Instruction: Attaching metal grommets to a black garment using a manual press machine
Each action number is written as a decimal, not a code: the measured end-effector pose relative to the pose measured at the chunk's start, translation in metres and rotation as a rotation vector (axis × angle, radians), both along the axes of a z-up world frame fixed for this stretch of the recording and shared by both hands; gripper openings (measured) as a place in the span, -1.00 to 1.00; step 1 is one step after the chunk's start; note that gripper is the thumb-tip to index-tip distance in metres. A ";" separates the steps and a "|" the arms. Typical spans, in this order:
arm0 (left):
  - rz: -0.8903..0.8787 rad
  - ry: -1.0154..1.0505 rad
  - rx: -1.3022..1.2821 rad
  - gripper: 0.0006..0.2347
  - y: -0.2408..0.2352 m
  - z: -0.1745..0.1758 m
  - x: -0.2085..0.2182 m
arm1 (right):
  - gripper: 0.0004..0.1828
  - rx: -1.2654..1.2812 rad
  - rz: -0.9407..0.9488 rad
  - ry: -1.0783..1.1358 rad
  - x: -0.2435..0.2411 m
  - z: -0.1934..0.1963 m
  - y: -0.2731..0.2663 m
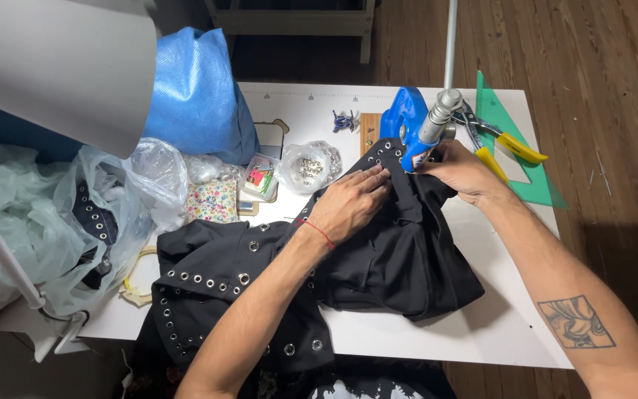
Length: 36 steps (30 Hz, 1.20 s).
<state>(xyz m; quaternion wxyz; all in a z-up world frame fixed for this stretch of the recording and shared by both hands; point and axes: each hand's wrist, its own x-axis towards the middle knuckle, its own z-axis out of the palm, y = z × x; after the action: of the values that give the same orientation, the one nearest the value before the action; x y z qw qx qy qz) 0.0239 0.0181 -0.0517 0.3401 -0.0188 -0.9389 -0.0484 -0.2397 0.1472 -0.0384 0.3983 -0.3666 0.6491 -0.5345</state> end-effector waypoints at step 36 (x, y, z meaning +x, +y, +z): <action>-0.059 0.291 -0.009 -0.82 0.010 0.038 -0.003 | -0.40 0.018 0.030 0.144 0.003 0.046 0.009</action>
<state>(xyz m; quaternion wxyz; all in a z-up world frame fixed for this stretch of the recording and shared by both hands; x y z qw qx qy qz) 0.0212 0.0279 -0.0140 0.4710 -0.0548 -0.8789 -0.0510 -0.2363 0.1562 0.0079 0.3616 -0.4103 0.6752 -0.4950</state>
